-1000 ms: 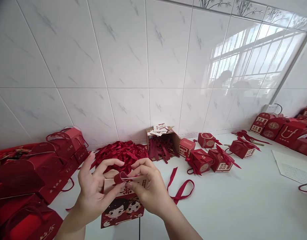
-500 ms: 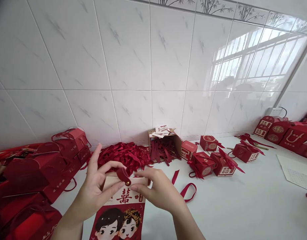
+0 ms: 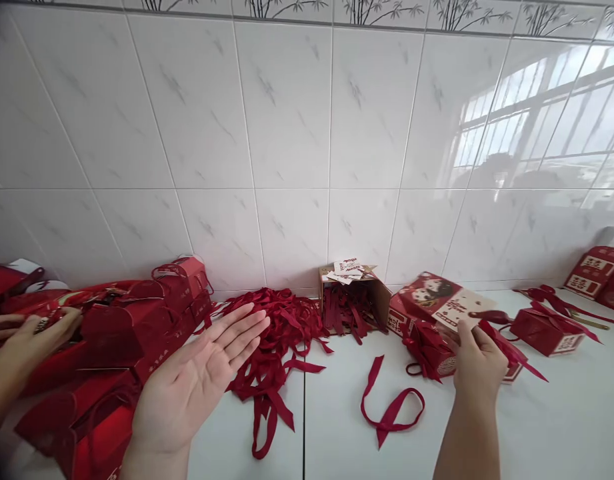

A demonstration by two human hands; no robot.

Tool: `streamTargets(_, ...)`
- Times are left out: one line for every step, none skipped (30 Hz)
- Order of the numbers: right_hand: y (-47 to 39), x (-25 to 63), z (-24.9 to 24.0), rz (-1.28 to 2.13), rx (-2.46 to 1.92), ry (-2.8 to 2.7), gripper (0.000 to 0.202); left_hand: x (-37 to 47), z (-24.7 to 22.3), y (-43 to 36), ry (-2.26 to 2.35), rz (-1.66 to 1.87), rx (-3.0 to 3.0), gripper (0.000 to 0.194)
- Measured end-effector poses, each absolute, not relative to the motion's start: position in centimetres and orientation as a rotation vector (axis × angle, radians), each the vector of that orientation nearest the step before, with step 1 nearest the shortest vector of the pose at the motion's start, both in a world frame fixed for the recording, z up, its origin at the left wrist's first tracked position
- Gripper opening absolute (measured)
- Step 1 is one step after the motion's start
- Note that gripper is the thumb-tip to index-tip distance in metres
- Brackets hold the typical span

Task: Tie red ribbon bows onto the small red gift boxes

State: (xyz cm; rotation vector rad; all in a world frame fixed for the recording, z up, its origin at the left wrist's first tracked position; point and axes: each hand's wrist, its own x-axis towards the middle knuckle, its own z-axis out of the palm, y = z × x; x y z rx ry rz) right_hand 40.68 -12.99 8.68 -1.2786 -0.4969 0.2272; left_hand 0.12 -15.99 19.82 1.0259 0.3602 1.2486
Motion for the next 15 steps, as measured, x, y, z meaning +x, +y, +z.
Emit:
streamTargets(-12.4,41.3,7.8,0.291,-1.245,-0.404,0.035,0.0,19.8,-16.0,0.355,1.235,1.024,0.046)
streamTargets(-11.9,41.7,7.0,0.348,-1.239,-0.327,0.034,0.0,19.8,-16.1,0.354,1.226,1.026,0.046)
streamTargets(-11.4,42.0,6.4,0.393,-1.264,-0.283,0.034,0.0,19.8,-16.1,0.355,1.222,1.03,0.046)
streamTargets(-11.0,42.1,6.0,0.43,-1.303,-0.276,0.035,0.1,19.8,-16.1,0.356,1.22,1.037,0.046)
streamTargets(-10.7,42.1,5.8,0.457,-1.34,-0.284,0.036,0.2,19.8,-16.2,0.36,1.219,1.045,0.045)
streamTargets(-10.5,42.1,5.6,0.475,-1.368,-0.301,0.037,0.3,19.8,-16.2,0.365,1.22,1.058,0.045)
streamTargets(-10.4,41.9,5.6,0.49,-1.388,-0.321,0.04,0.4,19.9,-16.2,0.376,1.218,1.08,0.045)
streamTargets(-10.3,41.8,5.6,0.5,-1.4,-0.345,0.043,0.4,19.9,-16.2,0.394,1.22,1.119,0.045)
streamTargets(-10.2,41.6,5.8,0.509,-1.406,-0.371,0.046,0.2,20.0,-16.2,0.429,1.229,1.178,0.045)
streamTargets(-10.2,41.5,5.9,0.521,-1.408,-0.398,0.048,-0.1,20.2,-16.2,0.495,1.256,1.256,0.046)
streamTargets(-10.2,41.3,6.1,0.532,-1.41,-0.426,0.05,-0.6,20.2,-16.1,0.608,1.3,1.345,0.047)
streamTargets(-10.3,41.1,6.3,0.537,-1.413,-0.453,0.051,-1.5,20.2,-15.9,0.774,1.359,1.436,0.049)
streamTargets(-10.3,41.0,6.6,0.531,-1.418,-0.473,0.052,-2.6,20.1,-15.7,0.978,1.409,1.515,0.051)
streamTargets(-10.4,40.8,6.8,0.514,-1.423,-0.488,0.053,-4.0,19.8,-15.4,1.216,1.445,1.57,0.054)
streamTargets(-10.5,40.7,7.1,0.488,-1.429,-0.496,0.053,-5.7,19.4,-15.1,1.452,1.44,1.601,0.056)
